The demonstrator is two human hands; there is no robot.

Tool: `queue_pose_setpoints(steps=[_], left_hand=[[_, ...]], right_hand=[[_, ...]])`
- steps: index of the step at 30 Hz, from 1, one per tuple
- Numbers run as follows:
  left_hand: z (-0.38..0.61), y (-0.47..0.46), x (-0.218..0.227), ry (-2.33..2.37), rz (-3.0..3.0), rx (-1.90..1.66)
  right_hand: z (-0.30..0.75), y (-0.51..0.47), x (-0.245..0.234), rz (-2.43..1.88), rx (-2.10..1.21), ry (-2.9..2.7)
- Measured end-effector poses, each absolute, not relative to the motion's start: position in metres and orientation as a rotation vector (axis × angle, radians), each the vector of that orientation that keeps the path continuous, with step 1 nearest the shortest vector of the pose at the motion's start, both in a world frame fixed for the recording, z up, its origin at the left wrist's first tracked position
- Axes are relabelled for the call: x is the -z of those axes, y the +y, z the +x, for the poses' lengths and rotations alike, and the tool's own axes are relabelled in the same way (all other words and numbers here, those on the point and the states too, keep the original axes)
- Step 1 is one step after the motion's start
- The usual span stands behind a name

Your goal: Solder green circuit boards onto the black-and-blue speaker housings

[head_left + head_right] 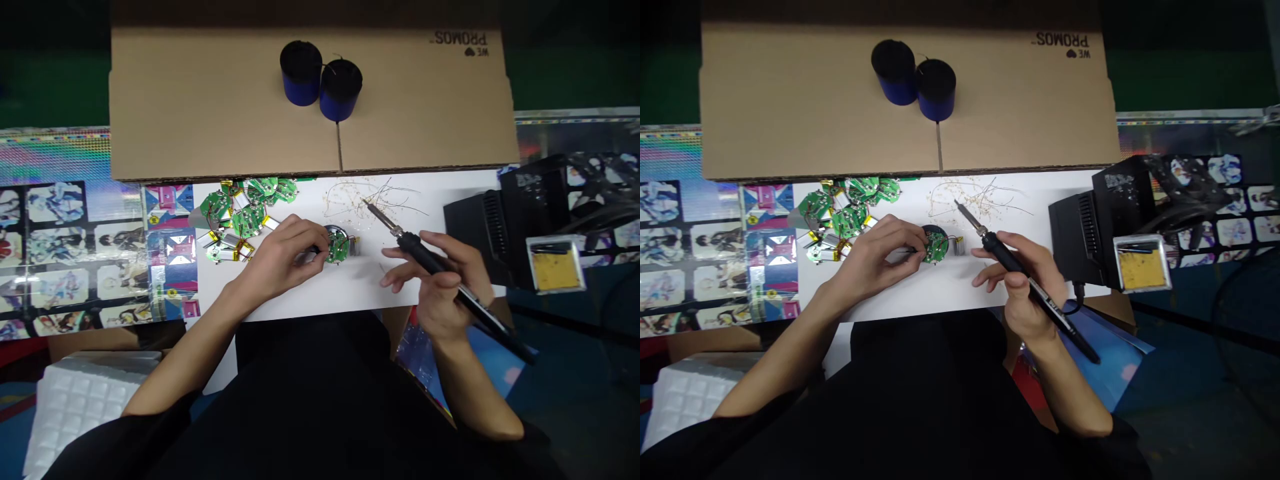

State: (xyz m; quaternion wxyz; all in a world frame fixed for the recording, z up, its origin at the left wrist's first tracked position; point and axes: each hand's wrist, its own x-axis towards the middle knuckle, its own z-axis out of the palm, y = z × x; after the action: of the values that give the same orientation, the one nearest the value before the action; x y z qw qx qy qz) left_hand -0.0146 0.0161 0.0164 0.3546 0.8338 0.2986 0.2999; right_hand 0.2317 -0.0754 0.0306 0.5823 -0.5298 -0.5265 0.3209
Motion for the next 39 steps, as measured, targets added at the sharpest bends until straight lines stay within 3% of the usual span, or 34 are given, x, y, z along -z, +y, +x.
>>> queue_pose_setpoints(steps=[11,26,34,39], left_hand=[[-0.018,0.014,-0.007,0.778,2.065,-0.857],[-0.014,0.045,-0.033,0.486,2.601,-0.542],[-0.009,0.052,-0.041,0.460,2.680,-0.383],[-0.008,0.055,-0.044,0.462,2.685,-0.296]], right_hand=[[0.199,-0.066,-0.011,-1.327,-0.480,-1.830],[0.218,-0.050,-0.006,-1.270,-0.619,-1.753],[0.227,-0.090,-0.019,-1.335,-0.605,-1.086],[0.237,-0.116,-0.030,-1.315,-0.450,-1.367]])
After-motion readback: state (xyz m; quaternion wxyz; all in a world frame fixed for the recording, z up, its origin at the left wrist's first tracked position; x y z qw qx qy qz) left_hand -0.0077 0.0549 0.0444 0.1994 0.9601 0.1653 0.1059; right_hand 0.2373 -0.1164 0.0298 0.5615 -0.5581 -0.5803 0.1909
